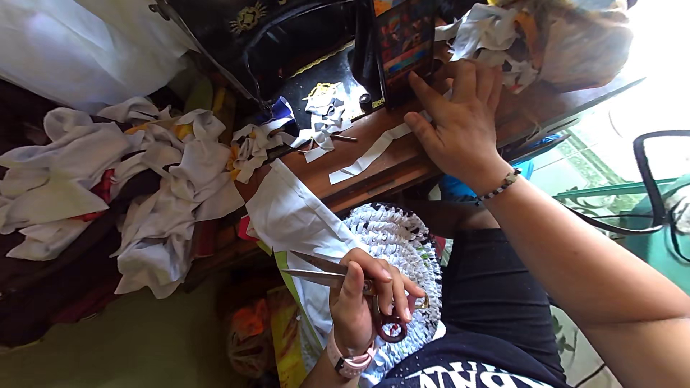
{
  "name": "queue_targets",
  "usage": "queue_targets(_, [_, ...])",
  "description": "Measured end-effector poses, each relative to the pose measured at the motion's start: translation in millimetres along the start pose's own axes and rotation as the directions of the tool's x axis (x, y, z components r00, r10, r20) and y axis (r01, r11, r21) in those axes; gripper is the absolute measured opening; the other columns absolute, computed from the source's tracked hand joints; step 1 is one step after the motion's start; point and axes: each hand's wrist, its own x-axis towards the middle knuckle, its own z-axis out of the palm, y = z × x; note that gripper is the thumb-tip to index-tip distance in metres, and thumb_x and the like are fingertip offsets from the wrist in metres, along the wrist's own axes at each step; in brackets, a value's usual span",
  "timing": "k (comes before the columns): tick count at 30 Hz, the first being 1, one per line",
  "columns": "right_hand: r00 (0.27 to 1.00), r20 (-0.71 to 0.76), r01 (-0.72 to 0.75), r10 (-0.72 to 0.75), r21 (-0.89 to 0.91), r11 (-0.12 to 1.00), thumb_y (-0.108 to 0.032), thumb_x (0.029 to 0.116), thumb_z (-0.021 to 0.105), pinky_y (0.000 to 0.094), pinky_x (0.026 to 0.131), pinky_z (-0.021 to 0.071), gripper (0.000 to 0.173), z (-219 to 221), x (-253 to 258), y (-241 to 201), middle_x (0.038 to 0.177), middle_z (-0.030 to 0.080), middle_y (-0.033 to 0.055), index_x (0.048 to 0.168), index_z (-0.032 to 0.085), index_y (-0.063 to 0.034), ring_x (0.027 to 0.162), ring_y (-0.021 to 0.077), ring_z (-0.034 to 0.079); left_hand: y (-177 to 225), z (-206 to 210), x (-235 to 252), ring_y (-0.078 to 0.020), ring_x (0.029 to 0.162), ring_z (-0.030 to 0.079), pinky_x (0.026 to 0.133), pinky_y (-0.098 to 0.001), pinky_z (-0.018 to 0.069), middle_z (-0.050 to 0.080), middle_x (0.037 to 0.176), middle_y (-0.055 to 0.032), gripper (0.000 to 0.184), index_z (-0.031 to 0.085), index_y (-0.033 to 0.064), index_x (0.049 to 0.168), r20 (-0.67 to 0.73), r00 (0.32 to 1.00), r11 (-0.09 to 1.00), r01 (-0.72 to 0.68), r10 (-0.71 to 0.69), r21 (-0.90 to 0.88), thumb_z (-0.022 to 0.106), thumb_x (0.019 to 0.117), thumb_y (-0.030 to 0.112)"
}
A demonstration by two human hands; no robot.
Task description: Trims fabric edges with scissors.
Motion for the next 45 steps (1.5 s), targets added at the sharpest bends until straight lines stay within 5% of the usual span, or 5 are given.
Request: queue_targets(45, [1.0,-0.017,-0.002,0.002,0.006,1.0,-0.063,0.104,0.033,0.0752,0.115,0.0087,0.062,-0.2,-0.3,-0.4,0.147,0.049,0.0199,0.15,0.055,-0.0275,0.144,0.0446,0.034,-0.1,-1.4,0.2,-0.0255,0.069,0.075,0.08,-0.0485,0.0633,0.068,0.068,-0.0114,0.04,0.064,0.0019,0.1,0.016,1.0,1.0,0.002,-0.002,-0.011,0.047,0.1085,0.037])
